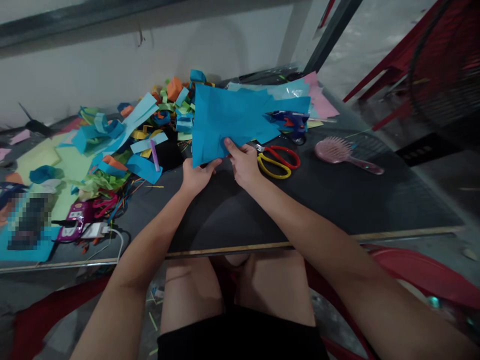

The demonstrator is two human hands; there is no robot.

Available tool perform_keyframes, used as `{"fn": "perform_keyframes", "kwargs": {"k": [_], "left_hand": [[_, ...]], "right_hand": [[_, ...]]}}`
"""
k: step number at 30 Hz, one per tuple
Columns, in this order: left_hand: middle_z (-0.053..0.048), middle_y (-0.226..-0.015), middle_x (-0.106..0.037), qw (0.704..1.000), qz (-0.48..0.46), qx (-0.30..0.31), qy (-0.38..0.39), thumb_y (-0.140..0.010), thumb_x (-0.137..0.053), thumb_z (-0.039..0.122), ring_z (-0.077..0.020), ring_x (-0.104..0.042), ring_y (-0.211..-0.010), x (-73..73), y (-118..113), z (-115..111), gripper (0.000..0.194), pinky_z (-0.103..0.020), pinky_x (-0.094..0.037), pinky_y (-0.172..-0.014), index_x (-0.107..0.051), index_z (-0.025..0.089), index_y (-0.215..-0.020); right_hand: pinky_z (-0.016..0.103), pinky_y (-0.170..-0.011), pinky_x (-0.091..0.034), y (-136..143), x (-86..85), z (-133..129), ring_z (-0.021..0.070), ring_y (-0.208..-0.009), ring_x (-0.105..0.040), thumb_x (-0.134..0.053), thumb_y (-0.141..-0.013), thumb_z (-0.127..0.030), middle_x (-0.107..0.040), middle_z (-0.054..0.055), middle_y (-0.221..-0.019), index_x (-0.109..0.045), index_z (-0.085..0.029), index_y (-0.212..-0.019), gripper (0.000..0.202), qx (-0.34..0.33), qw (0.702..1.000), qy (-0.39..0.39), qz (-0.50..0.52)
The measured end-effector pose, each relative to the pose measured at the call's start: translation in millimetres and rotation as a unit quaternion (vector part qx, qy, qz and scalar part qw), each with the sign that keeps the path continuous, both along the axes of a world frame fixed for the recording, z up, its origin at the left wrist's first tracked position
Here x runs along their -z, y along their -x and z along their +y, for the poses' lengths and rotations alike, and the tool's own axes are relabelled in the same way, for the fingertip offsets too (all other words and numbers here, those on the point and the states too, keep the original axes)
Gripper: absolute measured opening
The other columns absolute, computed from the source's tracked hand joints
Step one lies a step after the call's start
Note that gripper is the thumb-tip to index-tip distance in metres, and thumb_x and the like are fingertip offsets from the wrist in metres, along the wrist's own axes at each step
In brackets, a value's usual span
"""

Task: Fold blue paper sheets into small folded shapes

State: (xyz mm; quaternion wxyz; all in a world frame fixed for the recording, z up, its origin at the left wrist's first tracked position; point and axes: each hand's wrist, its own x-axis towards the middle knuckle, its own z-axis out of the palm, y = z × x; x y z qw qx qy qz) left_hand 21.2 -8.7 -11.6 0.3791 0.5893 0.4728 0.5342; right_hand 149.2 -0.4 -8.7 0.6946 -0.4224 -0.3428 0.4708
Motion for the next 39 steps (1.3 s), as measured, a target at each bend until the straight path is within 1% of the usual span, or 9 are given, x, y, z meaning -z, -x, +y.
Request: {"fn": "perform_keyframes", "kwargs": {"k": [5,10,12,17,21,27,29,35,39], "left_hand": [[-0.004,-0.059,-0.068,0.999,-0.046,-0.007,0.012,-0.064,-0.087,0.045,-0.0158,-0.065,-0.05,1.6,1,3,0.036,-0.027,-0.054,-0.048,-0.066,0.016,-0.064],[-0.007,-0.073,-0.075,0.995,-0.096,-0.018,0.014,-0.062,-0.087,0.055,-0.0137,-0.065,-0.054,1.1,3,8,0.045,-0.027,-0.057,-0.052,-0.07,0.016,-0.075],[-0.007,-0.072,-0.073,0.994,-0.108,-0.024,0.013,-0.06,-0.087,0.057,-0.0138,-0.064,-0.054,1.2,4,9,0.047,-0.028,-0.057,-0.052,-0.069,0.016,-0.074],[-0.005,-0.068,-0.07,0.994,-0.105,-0.014,0.019,-0.063,-0.086,0.056,-0.0139,-0.063,-0.053,1.9,0,7,0.046,-0.029,-0.055,-0.052,-0.068,0.015,-0.073],[-0.006,-0.069,-0.071,0.993,-0.113,-0.016,0.022,-0.061,-0.086,0.057,-0.0136,-0.063,-0.052,1.1,-3,5,0.047,-0.028,-0.054,-0.051,-0.069,0.015,-0.073],[-0.011,-0.081,-0.077,0.994,-0.104,-0.002,0.022,-0.065,-0.085,0.057,-0.0161,-0.068,-0.059,-0.4,-4,3,0.047,-0.031,-0.059,-0.057,-0.072,0.015,-0.081],[-0.012,-0.081,-0.077,0.994,-0.103,0.001,0.02,-0.065,-0.085,0.058,-0.0165,-0.068,-0.058,-1.7,-6,2,0.047,-0.032,-0.059,-0.057,-0.072,0.015,-0.079],[-0.011,-0.077,-0.077,0.996,-0.09,-0.006,0.017,-0.063,-0.085,0.059,-0.0173,-0.068,-0.058,-2.9,-6,2,0.047,-0.033,-0.059,-0.057,-0.072,0.016,-0.077],[-0.011,-0.078,-0.077,0.997,-0.071,-0.013,0.011,-0.063,-0.086,0.058,-0.0178,-0.068,-0.059,0.0,0,3,0.046,-0.033,-0.059,-0.059,-0.073,0.015,-0.077]], "right_hand": [[0.029,-0.057,-0.04,-3,2.5,3,0.0102,-0.054,-0.041,-0.085,-0.051,-0.07,-0.036,-0.007,-0.05,-0.039,-0.024,-0.049,0.065,-0.011,1.0,-0.002,-0.012],[0.031,-0.067,-0.045,-8,-4.5,0,0.0127,-0.064,-0.053,-0.085,-0.061,-0.06,-0.058,-0.003,-0.061,-0.065,-0.022,-0.058,0.043,-0.113,0.988,-0.056,-0.092],[0.032,-0.069,-0.046,-8,-7.0,-2,0.0131,-0.065,-0.055,-0.087,-0.06,-0.054,-0.063,-0.002,-0.062,-0.071,-0.022,-0.059,0.036,-0.122,0.986,-0.061,-0.099],[0.031,-0.065,-0.046,-7,-4.7,-4,0.0125,-0.061,-0.055,-0.086,-0.062,-0.047,-0.066,-0.003,-0.061,-0.076,-0.023,-0.061,0.025,-0.071,0.99,-0.065,-0.103],[0.03,-0.064,-0.046,-4,-3.1,-6,0.0118,-0.061,-0.052,-0.084,-0.066,-0.05,-0.062,-0.004,-0.06,-0.075,-0.023,-0.061,0.029,-0.063,0.99,-0.077,-0.1],[0.028,-0.059,-0.039,-6,-7.9,-3,0.0097,-0.059,-0.036,-0.081,-0.066,-0.06,-0.036,-0.005,-0.055,-0.057,-0.022,-0.051,0.048,0.019,0.993,-0.086,-0.08],[0.029,-0.06,-0.039,-7,-8.7,-1,0.0105,-0.06,-0.036,-0.079,-0.066,-0.065,-0.034,-0.005,-0.057,-0.055,-0.022,-0.052,0.051,0.03,0.991,-0.082,-0.099],[0.031,-0.065,-0.044,-14,-8.0,4,0.0127,-0.063,-0.045,-0.073,-0.066,-0.074,-0.04,-0.003,-0.058,-0.058,-0.023,-0.055,0.054,0.064,0.99,-0.07,-0.102],[0.031,-0.069,-0.048,-22,-6.7,10,0.0127,-0.064,-0.051,-0.076,-0.065,-0.072,-0.047,-0.003,-0.059,-0.061,-0.023,-0.057,0.052,0.078,0.992,-0.075,-0.067]]}}
